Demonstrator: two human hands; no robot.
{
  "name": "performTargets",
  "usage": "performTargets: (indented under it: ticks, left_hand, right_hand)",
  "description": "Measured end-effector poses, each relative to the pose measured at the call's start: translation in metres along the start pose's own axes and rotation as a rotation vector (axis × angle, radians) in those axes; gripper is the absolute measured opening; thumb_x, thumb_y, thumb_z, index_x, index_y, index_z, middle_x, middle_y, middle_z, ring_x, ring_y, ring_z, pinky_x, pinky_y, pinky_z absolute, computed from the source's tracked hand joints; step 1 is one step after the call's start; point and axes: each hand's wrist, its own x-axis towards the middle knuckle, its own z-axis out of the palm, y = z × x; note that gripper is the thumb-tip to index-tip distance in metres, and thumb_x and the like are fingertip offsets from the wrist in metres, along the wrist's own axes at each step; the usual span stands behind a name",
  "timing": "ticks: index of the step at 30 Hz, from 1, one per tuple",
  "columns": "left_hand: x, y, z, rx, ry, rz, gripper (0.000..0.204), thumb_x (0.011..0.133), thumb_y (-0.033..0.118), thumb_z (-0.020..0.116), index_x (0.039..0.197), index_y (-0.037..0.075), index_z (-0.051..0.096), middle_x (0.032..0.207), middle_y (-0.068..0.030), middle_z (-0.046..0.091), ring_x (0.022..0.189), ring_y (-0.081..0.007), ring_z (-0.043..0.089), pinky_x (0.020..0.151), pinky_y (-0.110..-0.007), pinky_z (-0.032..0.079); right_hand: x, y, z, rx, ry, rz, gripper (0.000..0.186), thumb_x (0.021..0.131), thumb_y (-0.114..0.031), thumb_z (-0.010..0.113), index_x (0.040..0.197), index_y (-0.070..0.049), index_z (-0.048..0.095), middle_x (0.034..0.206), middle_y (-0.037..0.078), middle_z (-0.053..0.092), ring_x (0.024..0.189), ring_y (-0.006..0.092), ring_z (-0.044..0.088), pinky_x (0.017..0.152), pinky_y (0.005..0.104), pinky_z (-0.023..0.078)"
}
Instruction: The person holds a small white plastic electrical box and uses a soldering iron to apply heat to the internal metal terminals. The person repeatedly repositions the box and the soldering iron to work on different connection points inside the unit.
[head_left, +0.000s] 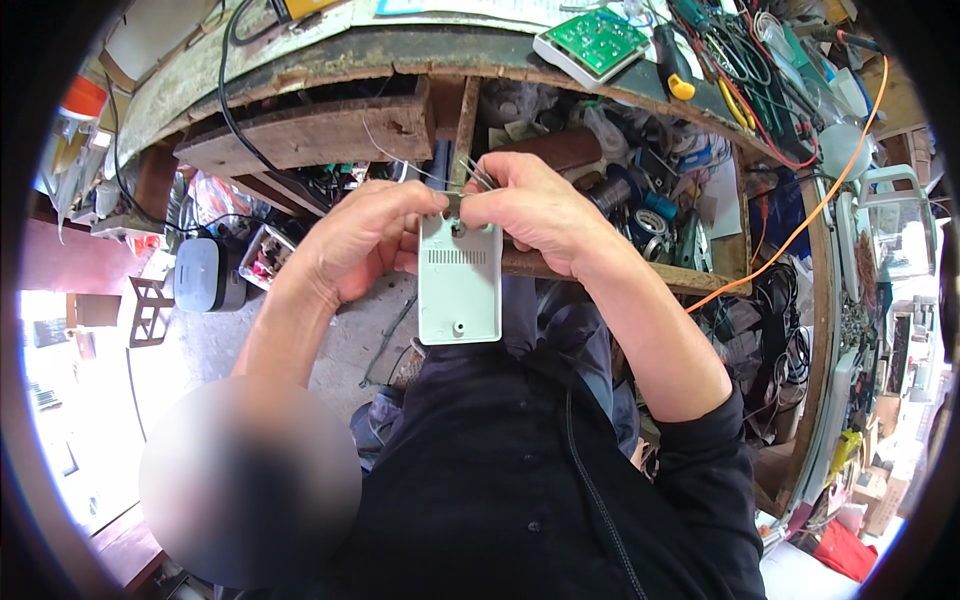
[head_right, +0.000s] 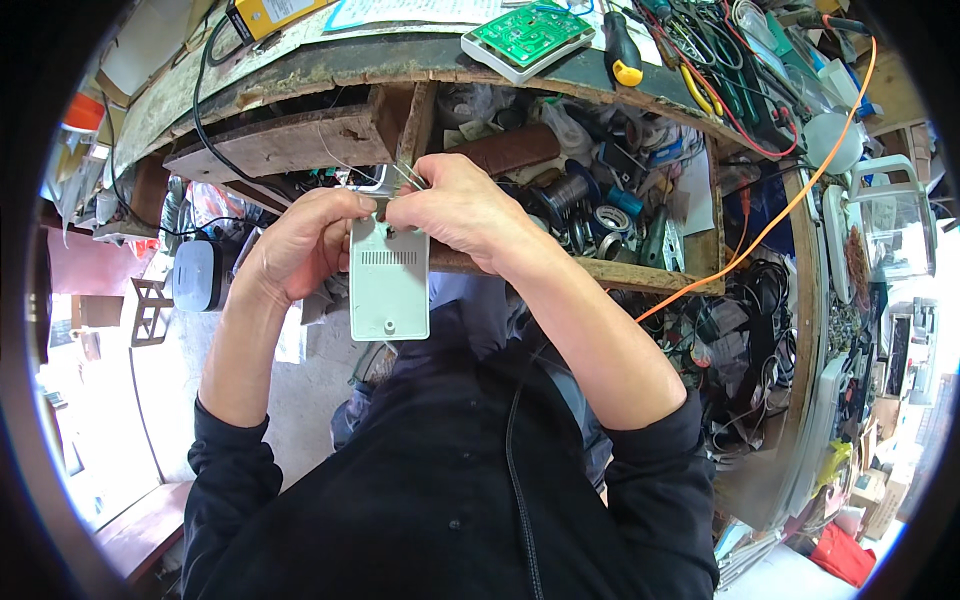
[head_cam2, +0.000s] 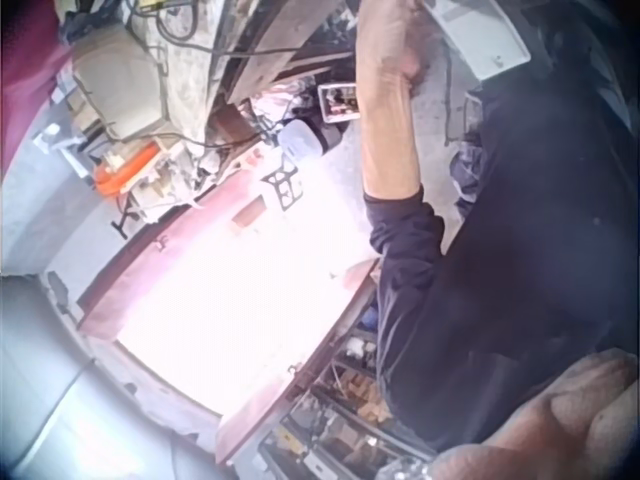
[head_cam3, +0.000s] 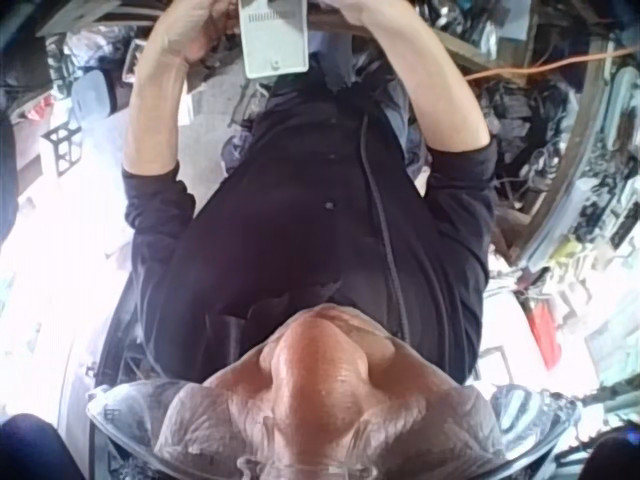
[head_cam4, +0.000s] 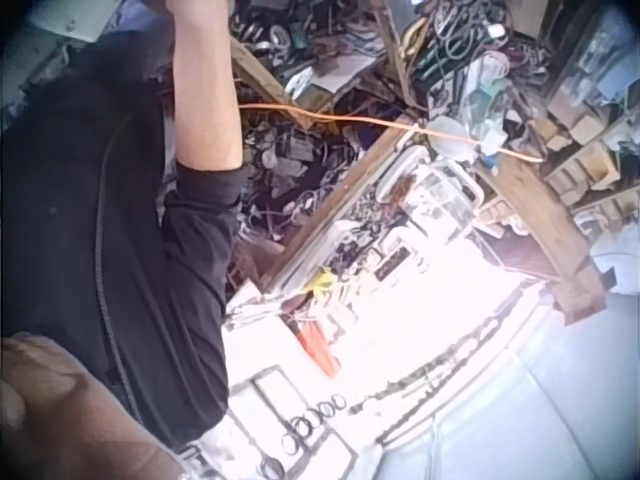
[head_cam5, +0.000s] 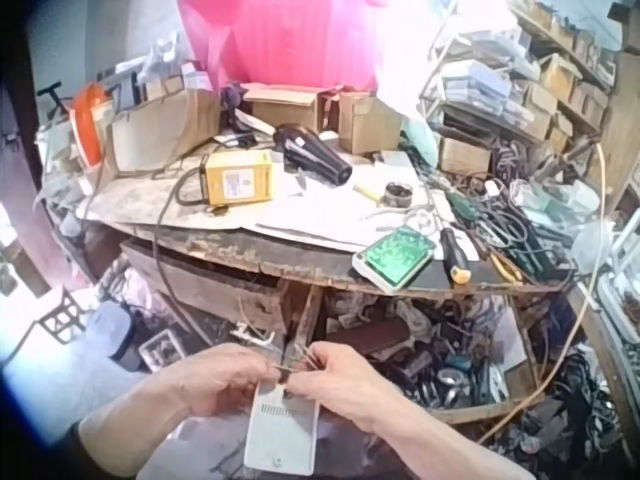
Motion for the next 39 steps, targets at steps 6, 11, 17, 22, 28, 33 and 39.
performTargets:
  ticks: [6, 11, 17, 22, 28, 33, 39]
  left_hand:
    - [0.000, 0.001, -0.003, -0.040, -0.046, -0.006, 0.036, 0.098, 0.032, 0.070, 0.116, 0.001, 0.071, 0.096, -0.0074, 0.075, 0.080, -0.0134, 0.072, 0.070, -0.029, 0.061]
    - [-0.003, 0.001, -0.007, -0.045, -0.083, -0.032, 0.042, 0.097, 0.037, 0.074, 0.116, 0.000, 0.071, 0.098, -0.0107, 0.076, 0.078, -0.0159, 0.075, 0.065, -0.028, 0.063]
    - [-0.002, -0.003, -0.011, -0.046, -0.109, -0.044, 0.041, 0.096, 0.038, 0.076, 0.111, -0.001, 0.072, 0.096, -0.0110, 0.077, 0.077, -0.0160, 0.075, 0.064, -0.029, 0.063]
    - [-0.003, -0.006, -0.012, -0.061, -0.094, -0.044, 0.041, 0.097, 0.038, 0.076, 0.110, 0.000, 0.073, 0.097, -0.0108, 0.077, 0.079, -0.0163, 0.075, 0.068, -0.029, 0.062]
    - [-0.005, -0.004, -0.005, -0.063, -0.069, -0.032, 0.042, 0.098, 0.038, 0.075, 0.112, 0.000, 0.073, 0.099, -0.0103, 0.077, 0.082, -0.0154, 0.074, 0.071, -0.029, 0.061]
    - [-0.004, -0.006, -0.008, -0.071, -0.069, -0.026, 0.042, 0.098, 0.038, 0.075, 0.114, 0.000, 0.073, 0.099, -0.0097, 0.077, 0.082, -0.0143, 0.073, 0.074, -0.029, 0.060]
    - [-0.005, -0.005, -0.005, -0.046, -0.050, -0.016, 0.042, 0.097, 0.038, 0.075, 0.115, 0.000, 0.074, 0.098, -0.0086, 0.077, 0.082, -0.0135, 0.072, 0.076, -0.029, 0.060]
  right_hand:
    - [0.001, 0.000, -0.003, -0.026, -0.049, 0.002, 0.019, 0.076, -0.015, 0.072, 0.092, -0.008, 0.062, 0.077, -0.004, 0.053, 0.064, 0.0054, 0.041, 0.051, 0.0254, 0.028]
    - [0.003, 0.003, -0.002, -0.015, -0.026, 0.025, 0.024, 0.076, -0.014, 0.072, 0.098, -0.007, 0.065, 0.079, -0.003, 0.055, 0.065, 0.0058, 0.043, 0.051, 0.0248, 0.029]
    - [0.003, 0.001, -0.003, 0.006, -0.039, 0.051, 0.025, 0.076, -0.012, 0.071, 0.100, -0.007, 0.065, 0.082, -0.002, 0.057, 0.065, 0.0070, 0.045, 0.051, 0.0250, 0.031]
    - [0.006, 0.002, -0.003, 0.012, -0.049, 0.052, 0.023, 0.075, -0.011, 0.071, 0.097, -0.007, 0.066, 0.081, -0.002, 0.058, 0.065, 0.0072, 0.046, 0.051, 0.0256, 0.031]
    - [0.010, 0.004, -0.004, 0.026, -0.064, 0.089, 0.016, 0.075, -0.011, 0.072, 0.090, -0.009, 0.067, 0.077, -0.003, 0.058, 0.066, 0.0073, 0.047, 0.053, 0.0264, 0.032]
    - [0.011, 0.005, -0.004, 0.056, -0.054, 0.096, 0.016, 0.073, -0.012, 0.075, 0.086, -0.009, 0.067, 0.077, -0.002, 0.059, 0.067, 0.0090, 0.048, 0.055, 0.0280, 0.033]
    - [0.011, 0.007, -0.004, 0.097, -0.038, 0.112, 0.014, 0.075, -0.004, 0.073, 0.087, -0.009, 0.067, 0.075, -0.004, 0.059, 0.063, 0.0070, 0.048, 0.051, 0.0256, 0.030]
